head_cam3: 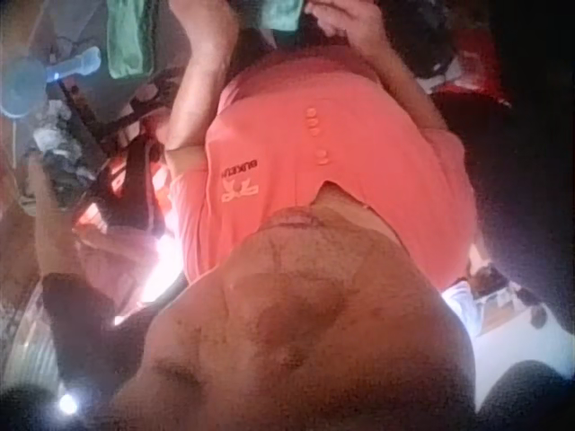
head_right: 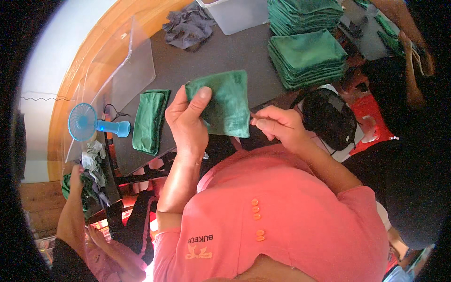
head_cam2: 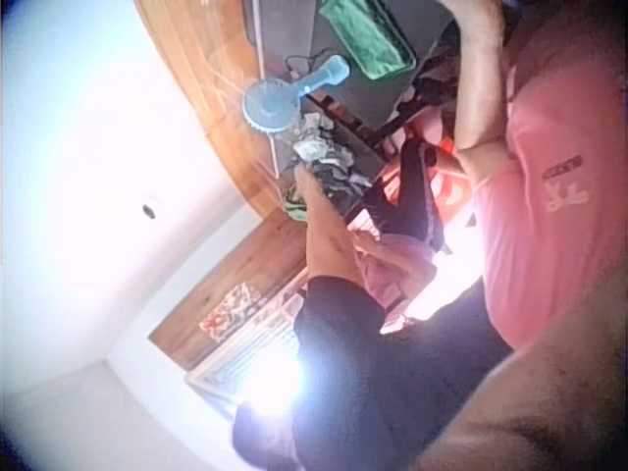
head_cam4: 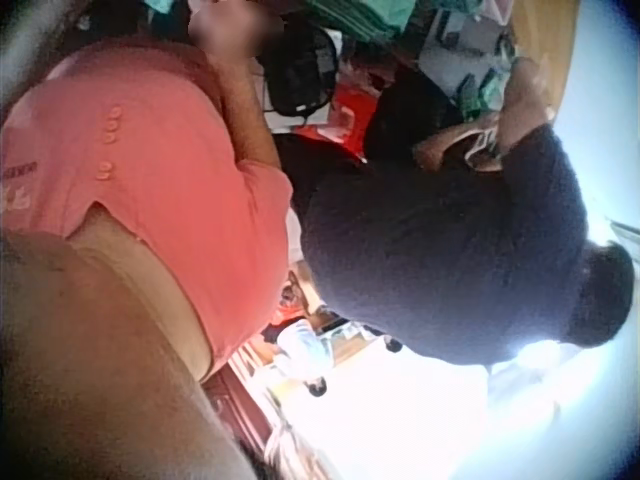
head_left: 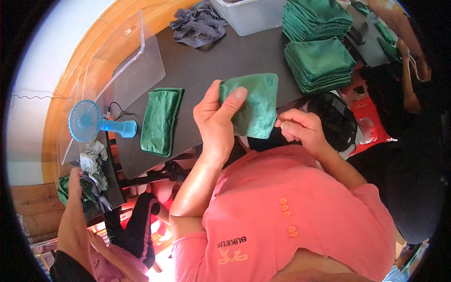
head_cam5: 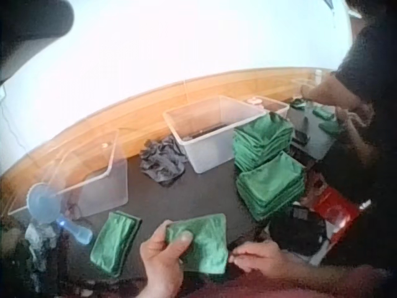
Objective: The person sits at a table and repeatedly sews the edges of small green velvet cloths using a needle and thread. They pick up a cloth from a stack, stitch the edges, and place the finished item onto a separate pile.
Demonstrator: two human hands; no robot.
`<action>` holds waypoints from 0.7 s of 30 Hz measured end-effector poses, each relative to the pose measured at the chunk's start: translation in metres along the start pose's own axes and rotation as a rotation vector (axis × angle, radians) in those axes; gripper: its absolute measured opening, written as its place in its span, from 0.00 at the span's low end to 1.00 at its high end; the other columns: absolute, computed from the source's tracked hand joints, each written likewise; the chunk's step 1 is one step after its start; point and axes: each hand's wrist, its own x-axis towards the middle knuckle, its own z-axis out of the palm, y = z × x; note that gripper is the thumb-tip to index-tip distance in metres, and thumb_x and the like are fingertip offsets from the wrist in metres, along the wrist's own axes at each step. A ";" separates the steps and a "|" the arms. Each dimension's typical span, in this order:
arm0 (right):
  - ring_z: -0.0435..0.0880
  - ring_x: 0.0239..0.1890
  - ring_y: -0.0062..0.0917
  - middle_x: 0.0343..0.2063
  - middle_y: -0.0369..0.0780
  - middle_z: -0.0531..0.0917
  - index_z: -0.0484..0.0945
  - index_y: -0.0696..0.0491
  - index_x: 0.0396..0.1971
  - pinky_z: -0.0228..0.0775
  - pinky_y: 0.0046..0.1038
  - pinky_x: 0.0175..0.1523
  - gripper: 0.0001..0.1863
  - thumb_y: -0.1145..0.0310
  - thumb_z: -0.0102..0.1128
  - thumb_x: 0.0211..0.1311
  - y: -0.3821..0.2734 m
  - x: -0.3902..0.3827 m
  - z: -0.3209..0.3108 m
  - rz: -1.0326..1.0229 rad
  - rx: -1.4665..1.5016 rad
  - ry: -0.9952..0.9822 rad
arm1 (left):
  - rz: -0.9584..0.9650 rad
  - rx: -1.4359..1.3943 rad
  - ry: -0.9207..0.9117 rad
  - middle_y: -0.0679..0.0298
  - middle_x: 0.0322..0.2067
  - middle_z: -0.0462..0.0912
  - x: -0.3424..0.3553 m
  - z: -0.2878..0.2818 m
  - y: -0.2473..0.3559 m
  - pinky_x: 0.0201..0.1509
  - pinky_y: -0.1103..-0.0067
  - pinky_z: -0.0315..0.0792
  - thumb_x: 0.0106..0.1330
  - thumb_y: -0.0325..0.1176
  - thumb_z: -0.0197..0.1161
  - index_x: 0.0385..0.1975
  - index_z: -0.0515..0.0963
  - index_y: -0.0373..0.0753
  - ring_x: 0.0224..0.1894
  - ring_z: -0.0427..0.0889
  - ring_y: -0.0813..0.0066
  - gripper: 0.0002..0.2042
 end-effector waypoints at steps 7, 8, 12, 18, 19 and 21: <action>0.69 0.20 0.12 0.21 0.33 0.76 0.80 0.60 0.37 0.60 0.18 0.25 0.08 0.71 0.56 0.65 0.008 0.003 0.000 -0.186 -0.106 0.030 | 0.028 -0.011 -0.053 0.71 0.29 0.79 0.009 0.000 -0.003 0.37 0.88 0.69 0.57 0.21 0.69 0.34 0.80 0.34 0.31 0.74 0.86 0.07; 0.69 0.20 0.13 0.22 0.33 0.76 0.80 0.60 0.37 0.61 0.18 0.25 0.08 0.71 0.56 0.65 0.009 0.004 0.001 -0.208 -0.101 0.044 | 0.027 -0.043 -0.053 0.72 0.28 0.79 0.010 0.002 -0.005 0.36 0.88 0.68 0.56 0.21 0.69 0.33 0.80 0.34 0.31 0.74 0.86 0.06; 0.71 0.20 0.15 0.21 0.36 0.76 0.78 0.62 0.34 0.63 0.19 0.26 0.06 0.76 0.56 0.62 0.005 0.006 -0.001 -0.278 -0.236 0.077 | 0.041 -0.060 -0.065 0.72 0.26 0.78 0.012 0.004 -0.010 0.35 0.87 0.67 0.53 0.19 0.69 0.30 0.80 0.33 0.29 0.72 0.86 0.06; 0.71 0.20 0.15 0.22 0.36 0.77 0.78 0.62 0.33 0.62 0.18 0.26 0.06 0.75 0.58 0.61 0.008 0.009 -0.006 -0.327 -0.269 0.075 | 0.013 -0.080 -0.069 0.62 0.30 0.80 0.012 0.009 -0.014 0.40 0.82 0.66 0.49 0.19 0.69 0.28 0.79 0.31 0.33 0.74 0.77 0.07; 0.71 0.20 0.15 0.22 0.35 0.77 0.78 0.62 0.34 0.62 0.18 0.26 0.06 0.74 0.58 0.61 0.011 0.009 -0.010 -0.357 -0.283 0.074 | 0.020 -0.076 -0.066 0.61 0.30 0.80 0.012 0.009 -0.014 0.40 0.82 0.66 0.49 0.19 0.69 0.28 0.79 0.31 0.33 0.74 0.77 0.07; 0.73 0.23 0.16 0.24 0.36 0.79 0.79 0.62 0.34 0.63 0.19 0.28 0.06 0.75 0.59 0.61 0.011 0.010 -0.012 -0.349 -0.269 0.072 | 0.027 -0.076 -0.071 0.61 0.30 0.80 0.013 0.009 -0.015 0.39 0.82 0.66 0.48 0.19 0.69 0.27 0.79 0.31 0.33 0.74 0.77 0.08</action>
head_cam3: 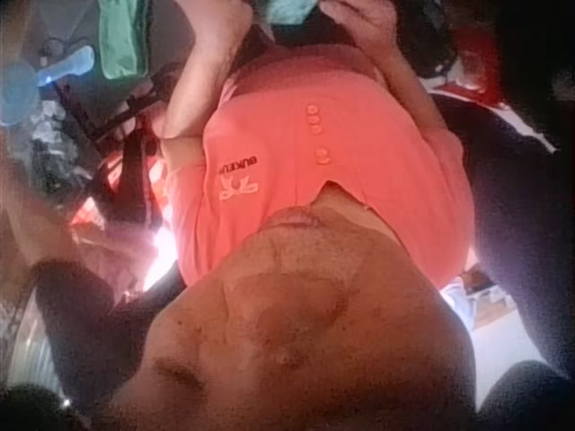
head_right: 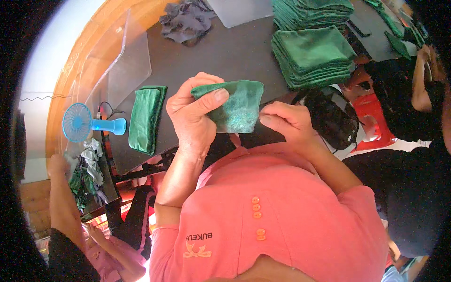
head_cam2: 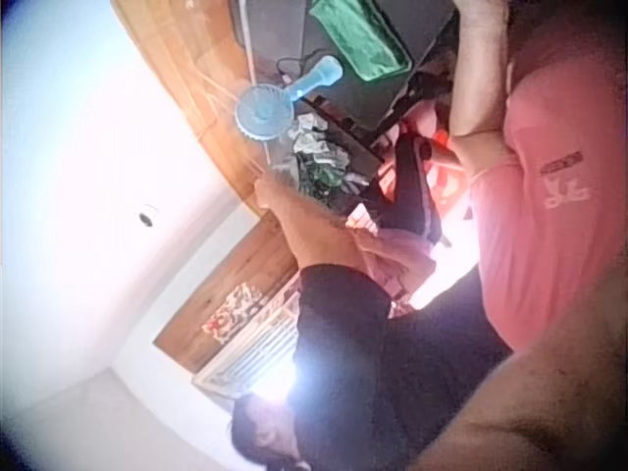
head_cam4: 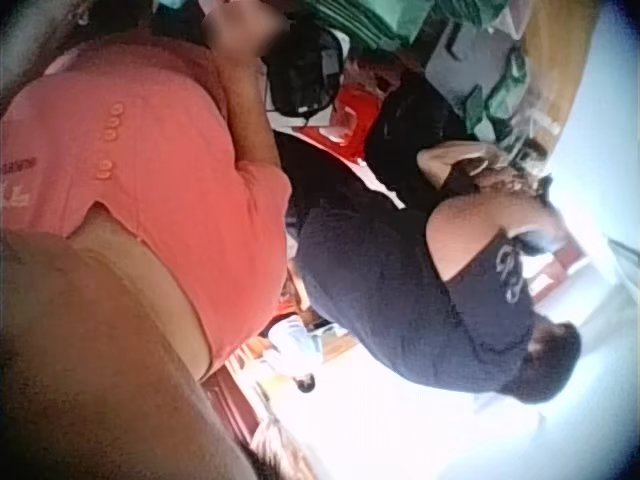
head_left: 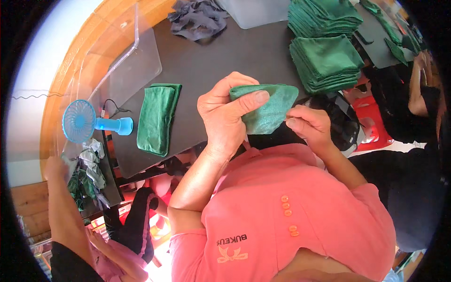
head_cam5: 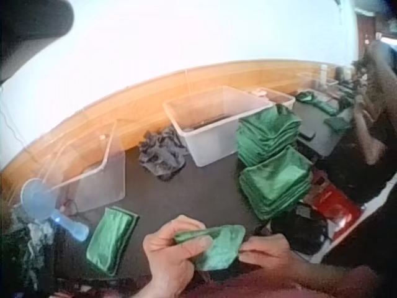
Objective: The person sits at a table and repeatedly sews the edges of small green velvet cloths using a needle and thread. They pick up a cloth from a stack, stitch the edges, and place the finished item onto a separate pile.
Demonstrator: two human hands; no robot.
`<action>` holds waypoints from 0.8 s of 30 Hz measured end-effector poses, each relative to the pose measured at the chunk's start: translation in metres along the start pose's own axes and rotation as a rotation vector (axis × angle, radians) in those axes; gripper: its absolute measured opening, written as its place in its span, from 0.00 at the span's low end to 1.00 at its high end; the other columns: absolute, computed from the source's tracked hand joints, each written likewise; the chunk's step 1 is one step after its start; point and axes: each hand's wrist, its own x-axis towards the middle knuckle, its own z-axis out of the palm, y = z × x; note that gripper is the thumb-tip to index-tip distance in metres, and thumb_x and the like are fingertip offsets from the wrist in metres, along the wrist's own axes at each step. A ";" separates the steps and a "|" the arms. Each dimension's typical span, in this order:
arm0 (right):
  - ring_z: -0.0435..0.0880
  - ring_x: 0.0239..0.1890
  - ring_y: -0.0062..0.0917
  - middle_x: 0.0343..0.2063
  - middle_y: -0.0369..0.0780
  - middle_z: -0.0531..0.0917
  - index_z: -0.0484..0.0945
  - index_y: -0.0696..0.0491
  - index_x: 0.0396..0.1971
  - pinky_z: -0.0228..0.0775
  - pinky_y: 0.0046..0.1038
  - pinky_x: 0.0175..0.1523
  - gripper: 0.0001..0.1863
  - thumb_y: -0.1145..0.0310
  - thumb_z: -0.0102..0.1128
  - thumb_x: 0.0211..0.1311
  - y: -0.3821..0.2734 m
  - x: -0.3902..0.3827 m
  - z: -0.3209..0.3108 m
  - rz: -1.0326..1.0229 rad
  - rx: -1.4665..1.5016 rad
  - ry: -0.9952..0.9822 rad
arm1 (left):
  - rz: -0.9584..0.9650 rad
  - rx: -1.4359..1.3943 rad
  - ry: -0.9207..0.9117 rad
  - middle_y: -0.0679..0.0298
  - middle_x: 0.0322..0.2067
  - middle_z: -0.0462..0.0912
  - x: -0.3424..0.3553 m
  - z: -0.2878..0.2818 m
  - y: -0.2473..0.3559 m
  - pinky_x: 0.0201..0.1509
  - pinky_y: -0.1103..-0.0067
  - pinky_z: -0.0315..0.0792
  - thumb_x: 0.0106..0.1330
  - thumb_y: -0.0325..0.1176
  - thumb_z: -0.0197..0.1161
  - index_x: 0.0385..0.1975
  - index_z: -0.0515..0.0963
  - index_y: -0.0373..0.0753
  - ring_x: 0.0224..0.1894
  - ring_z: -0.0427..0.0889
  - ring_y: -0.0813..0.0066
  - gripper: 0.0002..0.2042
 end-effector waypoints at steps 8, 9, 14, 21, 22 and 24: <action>0.75 0.26 0.16 0.26 0.37 0.81 0.80 0.61 0.35 0.66 0.19 0.32 0.06 0.75 0.60 0.60 -0.009 -0.010 0.015 0.196 0.147 0.128 | -0.011 -0.088 0.007 0.66 0.28 0.81 -0.004 0.014 -0.008 0.36 0.85 0.69 0.54 0.18 0.68 0.29 0.79 0.32 0.29 0.74 0.84 0.05; 0.75 0.26 0.15 0.26 0.36 0.81 0.80 0.61 0.35 0.66 0.19 0.32 0.06 0.75 0.60 0.60 -0.008 -0.009 0.017 0.197 0.149 0.139 | -0.052 -0.152 0.017 0.67 0.28 0.81 -0.004 0.018 -0.009 0.36 0.85 0.69 0.54 0.18 0.68 0.29 0.80 0.32 0.29 0.74 0.84 0.05; 0.73 0.24 0.14 0.22 0.34 0.78 0.80 0.59 0.34 0.65 0.19 0.30 0.05 0.74 0.60 0.60 -0.001 -0.011 0.020 0.178 0.138 0.144 | -0.119 -0.262 0.056 0.68 0.27 0.81 -0.005 0.026 -0.013 0.36 0.85 0.70 0.56 0.19 0.68 0.29 0.80 0.32 0.29 0.75 0.85 0.04; 0.70 0.21 0.13 0.19 0.33 0.76 0.79 0.60 0.33 0.61 0.19 0.27 0.06 0.73 0.60 0.60 0.003 -0.014 0.017 0.162 0.161 0.124 | -0.111 -0.278 0.096 0.69 0.26 0.81 -0.009 0.026 -0.017 0.36 0.85 0.70 0.56 0.20 0.68 0.27 0.80 0.33 0.29 0.75 0.85 0.04; 0.70 0.21 0.13 0.19 0.33 0.76 0.79 0.60 0.33 0.61 0.19 0.26 0.06 0.73 0.60 0.60 0.006 -0.014 0.022 0.193 0.262 0.133 | -0.126 -0.300 0.105 0.69 0.26 0.81 -0.012 0.030 -0.017 0.36 0.85 0.70 0.56 0.20 0.68 0.27 0.80 0.33 0.28 0.75 0.85 0.04; 0.70 0.20 0.12 0.19 0.33 0.76 0.79 0.60 0.33 0.60 0.19 0.26 0.07 0.72 0.60 0.61 0.008 -0.016 0.024 0.237 0.361 0.147 | -0.141 -0.309 0.115 0.69 0.26 0.80 -0.014 0.032 -0.019 0.37 0.85 0.70 0.56 0.20 0.68 0.27 0.79 0.33 0.28 0.74 0.85 0.04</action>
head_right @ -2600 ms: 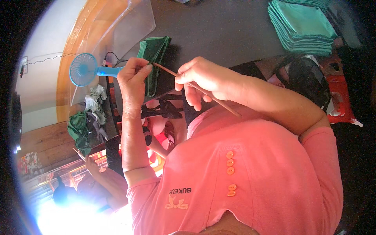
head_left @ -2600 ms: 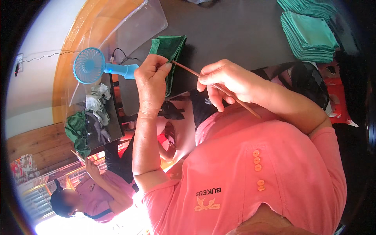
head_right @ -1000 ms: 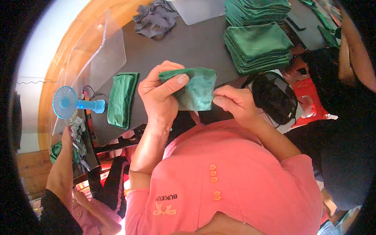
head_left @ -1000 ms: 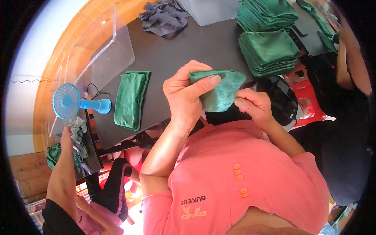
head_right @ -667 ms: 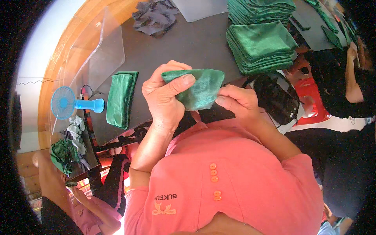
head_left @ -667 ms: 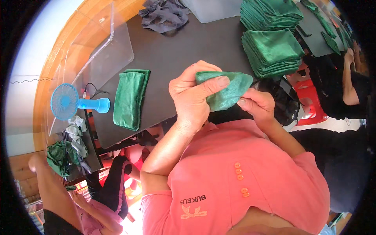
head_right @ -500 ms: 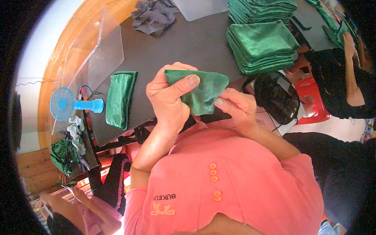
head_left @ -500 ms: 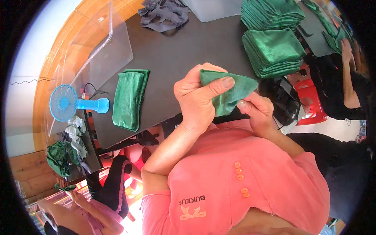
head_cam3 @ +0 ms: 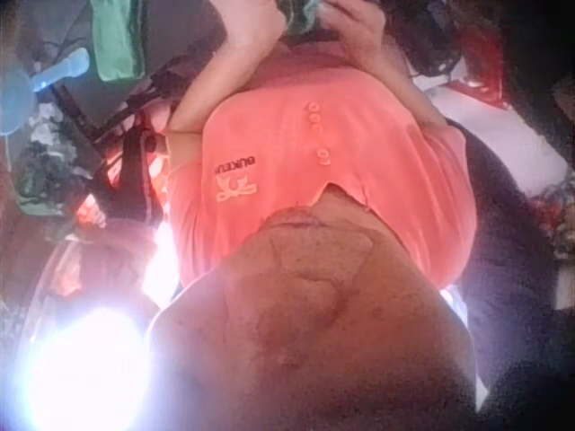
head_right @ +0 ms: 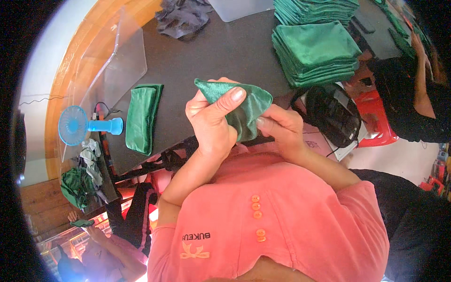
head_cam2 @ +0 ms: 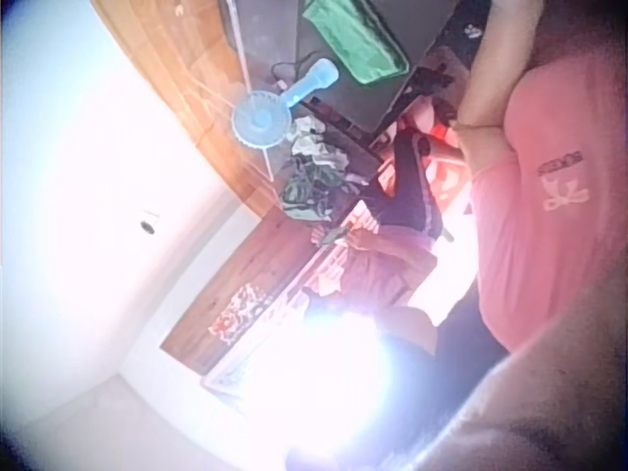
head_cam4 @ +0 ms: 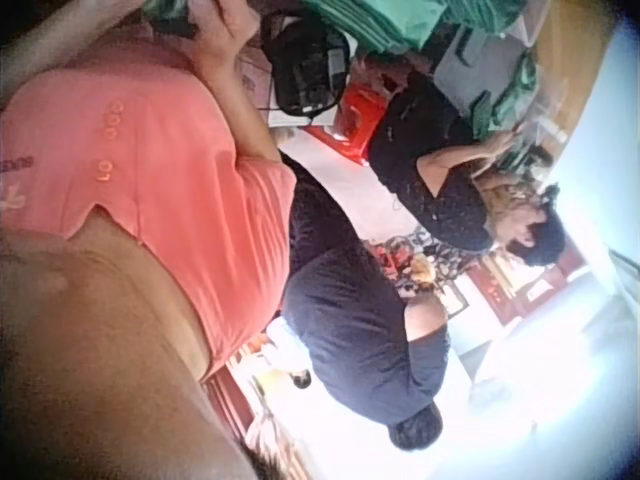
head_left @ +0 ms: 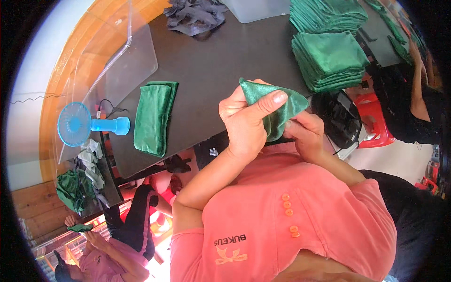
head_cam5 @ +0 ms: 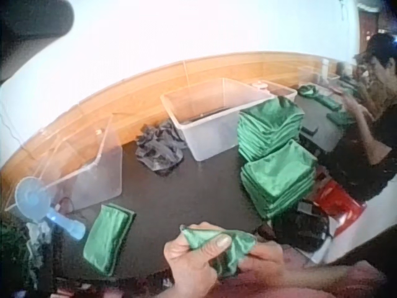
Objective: The person sits at a table and repeatedly sews the edges of small green velvet cloths using a needle and thread. They pick up a cloth from a stack, stitch the edges, and place the finished item onto a separate pile.
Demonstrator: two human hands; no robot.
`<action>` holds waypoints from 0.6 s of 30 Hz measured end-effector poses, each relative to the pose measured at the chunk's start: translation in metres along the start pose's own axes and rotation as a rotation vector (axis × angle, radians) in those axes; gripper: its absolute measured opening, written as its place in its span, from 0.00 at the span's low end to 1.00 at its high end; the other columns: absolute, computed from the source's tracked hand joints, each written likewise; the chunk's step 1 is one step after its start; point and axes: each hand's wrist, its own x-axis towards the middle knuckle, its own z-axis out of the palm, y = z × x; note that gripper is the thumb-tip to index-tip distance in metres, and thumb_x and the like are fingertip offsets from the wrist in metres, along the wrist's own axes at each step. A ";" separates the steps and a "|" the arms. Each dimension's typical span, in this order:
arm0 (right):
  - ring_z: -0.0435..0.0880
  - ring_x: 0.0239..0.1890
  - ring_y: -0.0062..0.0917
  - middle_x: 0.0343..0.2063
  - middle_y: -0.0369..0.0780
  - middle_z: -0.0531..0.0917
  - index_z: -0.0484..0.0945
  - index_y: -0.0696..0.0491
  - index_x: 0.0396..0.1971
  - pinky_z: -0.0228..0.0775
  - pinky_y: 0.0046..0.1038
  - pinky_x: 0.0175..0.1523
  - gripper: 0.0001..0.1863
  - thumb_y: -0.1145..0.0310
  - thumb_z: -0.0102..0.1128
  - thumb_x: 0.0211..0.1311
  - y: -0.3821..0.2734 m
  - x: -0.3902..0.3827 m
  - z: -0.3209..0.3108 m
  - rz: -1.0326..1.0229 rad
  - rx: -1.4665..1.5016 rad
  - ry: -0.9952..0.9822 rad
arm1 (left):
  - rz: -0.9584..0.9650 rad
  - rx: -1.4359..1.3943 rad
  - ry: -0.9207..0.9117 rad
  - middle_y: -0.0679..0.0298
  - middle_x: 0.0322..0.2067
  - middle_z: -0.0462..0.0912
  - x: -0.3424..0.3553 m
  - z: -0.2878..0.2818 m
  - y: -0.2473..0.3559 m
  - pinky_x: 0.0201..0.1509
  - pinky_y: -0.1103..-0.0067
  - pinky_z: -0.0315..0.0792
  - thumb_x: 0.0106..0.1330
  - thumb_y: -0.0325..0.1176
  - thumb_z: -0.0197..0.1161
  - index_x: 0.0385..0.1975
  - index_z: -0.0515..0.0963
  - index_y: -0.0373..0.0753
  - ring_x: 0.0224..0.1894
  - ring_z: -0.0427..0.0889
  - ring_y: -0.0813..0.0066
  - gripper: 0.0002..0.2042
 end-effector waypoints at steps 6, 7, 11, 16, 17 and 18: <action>0.69 0.20 0.12 0.18 0.32 0.75 0.79 0.59 0.30 0.59 0.18 0.26 0.05 0.72 0.59 0.61 -0.005 0.003 -0.008 0.049 -0.089 -0.009 | 0.262 0.120 0.095 0.69 0.31 0.80 0.006 -0.005 -0.001 0.43 0.85 0.67 0.60 0.25 0.67 0.33 0.78 0.33 0.33 0.73 0.84 0.06; 0.69 0.20 0.12 0.18 0.32 0.75 0.79 0.59 0.30 0.59 0.18 0.26 0.05 0.73 0.59 0.60 -0.005 0.003 -0.006 0.064 -0.084 0.006 | 0.314 0.198 0.077 0.67 0.32 0.80 0.010 -0.011 -0.001 0.43 0.83 0.67 0.60 0.28 0.67 0.32 0.78 0.34 0.34 0.74 0.82 0.06; 0.69 0.21 0.12 0.19 0.32 0.75 0.78 0.59 0.29 0.60 0.18 0.27 0.05 0.73 0.59 0.60 -0.002 0.010 -0.003 0.064 -0.105 -0.060 | 0.141 0.180 0.105 0.72 0.30 0.78 -0.003 -0.011 -0.001 0.41 0.86 0.66 0.62 0.27 0.65 0.30 0.77 0.35 0.33 0.72 0.86 0.04; 0.70 0.23 0.12 0.21 0.32 0.75 0.79 0.61 0.30 0.60 0.18 0.27 0.04 0.76 0.58 0.58 -0.014 0.002 -0.002 0.255 -0.134 0.066 | 0.148 0.126 0.064 0.71 0.29 0.77 0.002 -0.016 0.005 0.40 0.85 0.67 0.60 0.23 0.65 0.30 0.79 0.34 0.32 0.72 0.85 0.02; 0.69 0.22 0.13 0.21 0.32 0.75 0.79 0.61 0.30 0.59 0.18 0.27 0.05 0.76 0.58 0.58 -0.012 0.000 -0.008 0.265 -0.123 0.082 | 0.192 0.107 0.082 0.71 0.28 0.78 0.005 -0.014 0.004 0.40 0.85 0.66 0.59 0.27 0.66 0.30 0.80 0.34 0.31 0.72 0.85 0.04; 0.68 0.21 0.13 0.20 0.32 0.74 0.79 0.62 0.31 0.57 0.18 0.26 0.05 0.76 0.57 0.59 -0.007 -0.002 -0.015 0.272 -0.120 0.108 | 0.234 0.081 0.088 0.71 0.27 0.78 0.007 -0.015 0.006 0.40 0.85 0.66 0.59 0.30 0.68 0.29 0.81 0.35 0.31 0.72 0.85 0.06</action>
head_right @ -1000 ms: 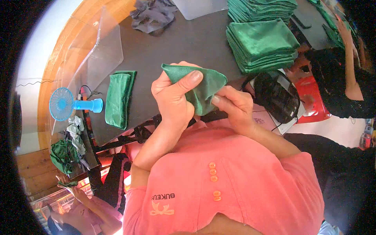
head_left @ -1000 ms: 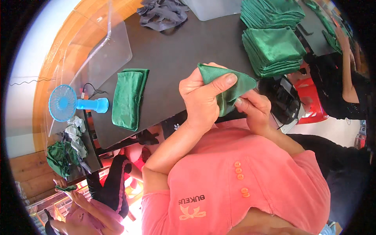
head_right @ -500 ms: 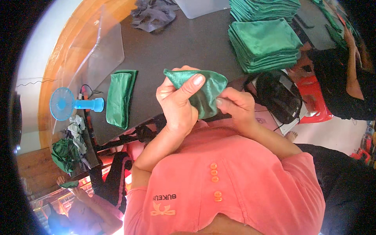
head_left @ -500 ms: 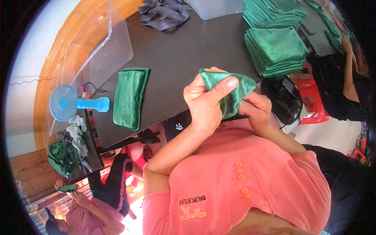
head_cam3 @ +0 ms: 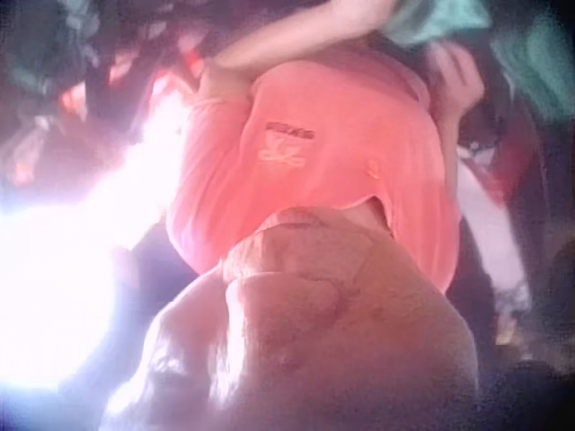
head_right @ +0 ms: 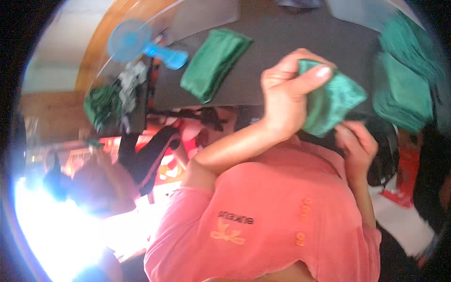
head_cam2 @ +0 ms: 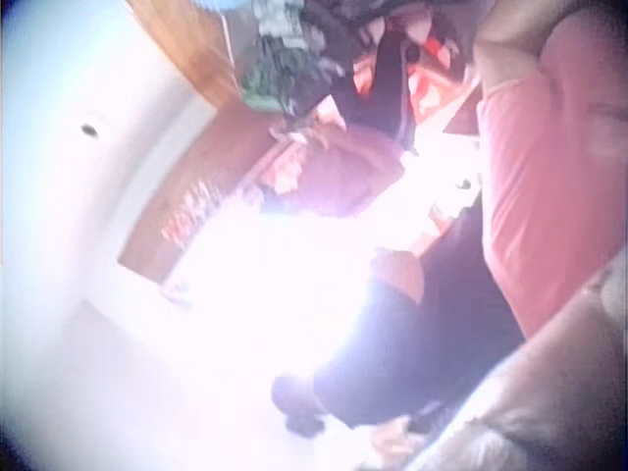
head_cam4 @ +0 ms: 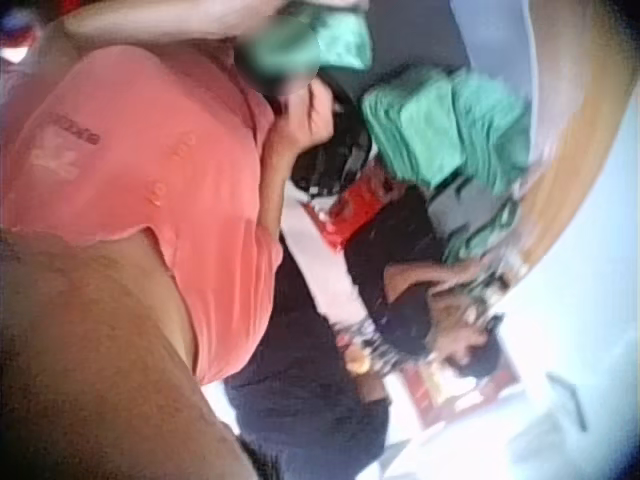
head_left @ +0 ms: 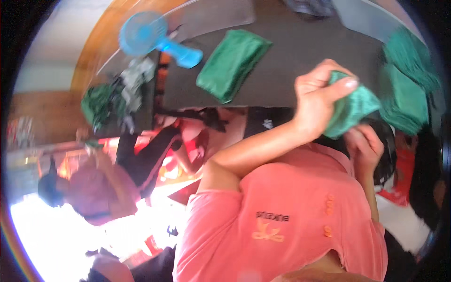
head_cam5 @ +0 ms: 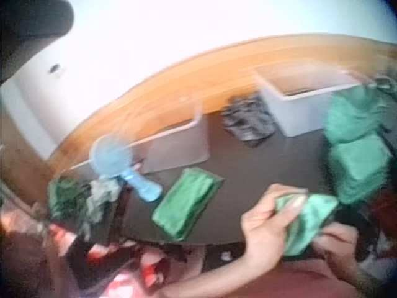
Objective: The person sits at a table and repeatedly sews the edges of small green velvet cloths using a needle and thread. They pick up a cloth from a stack, stitch the edges, and place the finished item onto a separate pile.
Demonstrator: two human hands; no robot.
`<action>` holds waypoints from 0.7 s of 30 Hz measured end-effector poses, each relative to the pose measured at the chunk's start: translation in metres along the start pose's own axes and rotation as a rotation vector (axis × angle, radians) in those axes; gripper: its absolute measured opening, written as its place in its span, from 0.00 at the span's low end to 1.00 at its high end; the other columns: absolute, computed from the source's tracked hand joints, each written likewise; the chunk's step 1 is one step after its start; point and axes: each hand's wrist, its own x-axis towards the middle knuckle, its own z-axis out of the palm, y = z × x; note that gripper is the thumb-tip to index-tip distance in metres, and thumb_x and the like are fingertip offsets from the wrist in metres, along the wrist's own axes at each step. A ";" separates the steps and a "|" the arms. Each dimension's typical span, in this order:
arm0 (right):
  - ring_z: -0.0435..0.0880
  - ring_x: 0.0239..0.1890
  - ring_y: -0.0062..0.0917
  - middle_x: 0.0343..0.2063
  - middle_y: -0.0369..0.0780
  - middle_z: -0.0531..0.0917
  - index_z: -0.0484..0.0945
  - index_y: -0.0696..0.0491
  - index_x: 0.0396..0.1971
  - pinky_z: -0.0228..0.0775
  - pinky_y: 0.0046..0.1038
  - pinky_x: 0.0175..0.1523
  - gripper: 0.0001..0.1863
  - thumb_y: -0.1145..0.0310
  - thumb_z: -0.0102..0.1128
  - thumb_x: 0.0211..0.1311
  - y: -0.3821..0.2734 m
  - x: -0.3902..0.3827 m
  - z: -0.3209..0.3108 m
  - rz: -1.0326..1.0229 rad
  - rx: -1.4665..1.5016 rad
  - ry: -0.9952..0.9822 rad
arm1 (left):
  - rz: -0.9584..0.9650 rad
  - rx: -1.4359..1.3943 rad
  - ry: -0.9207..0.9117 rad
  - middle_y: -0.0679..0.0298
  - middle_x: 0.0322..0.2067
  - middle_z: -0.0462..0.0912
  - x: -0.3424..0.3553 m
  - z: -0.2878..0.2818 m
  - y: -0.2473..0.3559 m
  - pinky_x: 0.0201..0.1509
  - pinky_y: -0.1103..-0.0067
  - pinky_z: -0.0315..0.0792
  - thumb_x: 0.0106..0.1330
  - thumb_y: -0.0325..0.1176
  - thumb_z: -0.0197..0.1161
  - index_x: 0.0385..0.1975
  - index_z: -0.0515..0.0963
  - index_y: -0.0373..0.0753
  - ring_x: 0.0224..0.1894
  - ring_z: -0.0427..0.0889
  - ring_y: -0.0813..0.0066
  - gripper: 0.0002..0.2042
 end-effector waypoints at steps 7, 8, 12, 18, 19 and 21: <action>0.63 0.16 0.12 0.16 0.32 0.71 0.78 0.62 0.31 0.51 0.18 0.22 0.05 0.76 0.56 0.60 -0.002 0.000 -0.005 -0.086 0.223 -0.055 | 0.223 0.771 -0.022 0.67 0.32 0.79 0.004 -0.044 0.008 0.38 0.82 0.68 0.52 0.27 0.71 0.32 0.82 0.35 0.33 0.74 0.81 0.09; 0.63 0.16 0.12 0.16 0.32 0.71 0.78 0.62 0.31 0.51 0.18 0.22 0.05 0.76 0.56 0.60 -0.008 0.001 -0.007 -0.067 0.135 -0.010 | 0.438 1.059 -0.064 0.64 0.36 0.80 0.010 -0.044 0.023 0.38 0.80 0.70 0.47 0.26 0.73 0.35 0.82 0.35 0.35 0.76 0.78 0.14; 0.66 0.18 0.10 0.17 0.31 0.73 0.81 0.60 0.32 0.50 0.16 0.23 0.05 0.74 0.60 0.59 -0.012 0.002 -0.008 -0.029 0.071 -0.089 | 0.221 0.850 -0.150 0.60 0.47 0.79 0.009 -0.023 0.063 0.26 0.88 0.64 0.52 0.23 0.69 0.46 0.79 0.34 0.33 0.75 0.85 0.18; 0.65 0.16 0.11 0.15 0.33 0.73 0.80 0.62 0.32 0.50 0.16 0.23 0.07 0.73 0.57 0.61 -0.021 0.001 0.001 -0.169 0.015 -0.168 | 0.055 0.477 -0.327 0.57 0.46 0.79 0.017 -0.019 0.052 0.23 0.86 0.70 0.60 0.18 0.61 0.44 0.80 0.31 0.33 0.77 0.79 0.12; 0.65 0.17 0.11 0.15 0.33 0.73 0.80 0.61 0.32 0.51 0.16 0.23 0.08 0.72 0.57 0.62 -0.020 0.001 0.001 -0.187 0.043 -0.163 | 0.054 0.453 -0.309 0.57 0.45 0.79 0.017 -0.018 0.048 0.23 0.84 0.72 0.60 0.18 0.61 0.43 0.80 0.31 0.33 0.77 0.78 0.11; 0.65 0.17 0.11 0.15 0.33 0.73 0.80 0.61 0.32 0.51 0.17 0.22 0.08 0.72 0.57 0.62 -0.018 0.001 -0.001 -0.167 0.045 -0.140 | 0.066 0.418 -0.298 0.56 0.41 0.79 0.017 -0.015 0.044 0.26 0.81 0.78 0.60 0.19 0.61 0.42 0.80 0.30 0.34 0.77 0.74 0.10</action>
